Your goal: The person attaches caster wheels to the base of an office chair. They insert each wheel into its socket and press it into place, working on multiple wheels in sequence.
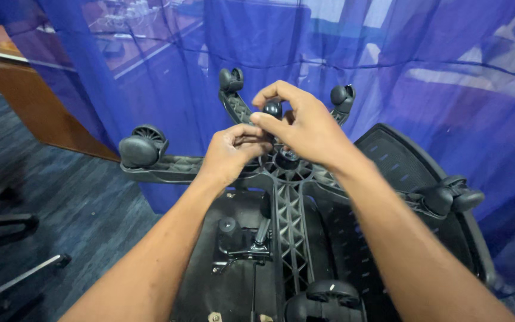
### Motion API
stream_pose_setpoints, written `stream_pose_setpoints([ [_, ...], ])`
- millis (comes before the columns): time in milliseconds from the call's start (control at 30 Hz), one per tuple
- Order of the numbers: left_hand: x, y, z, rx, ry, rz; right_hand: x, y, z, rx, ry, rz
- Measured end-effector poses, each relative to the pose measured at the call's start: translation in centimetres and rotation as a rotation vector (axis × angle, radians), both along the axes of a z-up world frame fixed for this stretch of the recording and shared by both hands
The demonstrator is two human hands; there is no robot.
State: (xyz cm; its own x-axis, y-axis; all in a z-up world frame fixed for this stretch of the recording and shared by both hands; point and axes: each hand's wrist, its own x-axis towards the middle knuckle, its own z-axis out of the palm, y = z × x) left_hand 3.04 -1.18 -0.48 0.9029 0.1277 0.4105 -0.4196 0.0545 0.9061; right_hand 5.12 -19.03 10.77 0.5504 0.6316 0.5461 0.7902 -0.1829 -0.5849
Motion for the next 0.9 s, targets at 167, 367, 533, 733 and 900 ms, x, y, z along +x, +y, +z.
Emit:
stream_pose_setpoints([
  [167,-0.9,0.3,0.9,0.082,0.094,-0.016,0.2,-1.1,0.8,-0.027,0.429,0.207],
  [367,-0.7,-0.5,0.7,0.208,0.076,0.104,-0.4,0.5,-0.6,0.103,-0.150,-0.087],
  [533,-0.5,-0.3,0.3,0.212,0.080,0.098,-0.6,0.2,-0.2,-0.006,0.250,0.067],
  [733,-0.8,-0.3,0.8,0.187,0.083,0.034,0.2,-0.7,-1.4,0.153,0.319,0.221],
  [900,-1.5,-0.7,1.5,0.085,0.062,0.093,0.3,0.0,-2.3,0.170,0.116,-0.068],
])
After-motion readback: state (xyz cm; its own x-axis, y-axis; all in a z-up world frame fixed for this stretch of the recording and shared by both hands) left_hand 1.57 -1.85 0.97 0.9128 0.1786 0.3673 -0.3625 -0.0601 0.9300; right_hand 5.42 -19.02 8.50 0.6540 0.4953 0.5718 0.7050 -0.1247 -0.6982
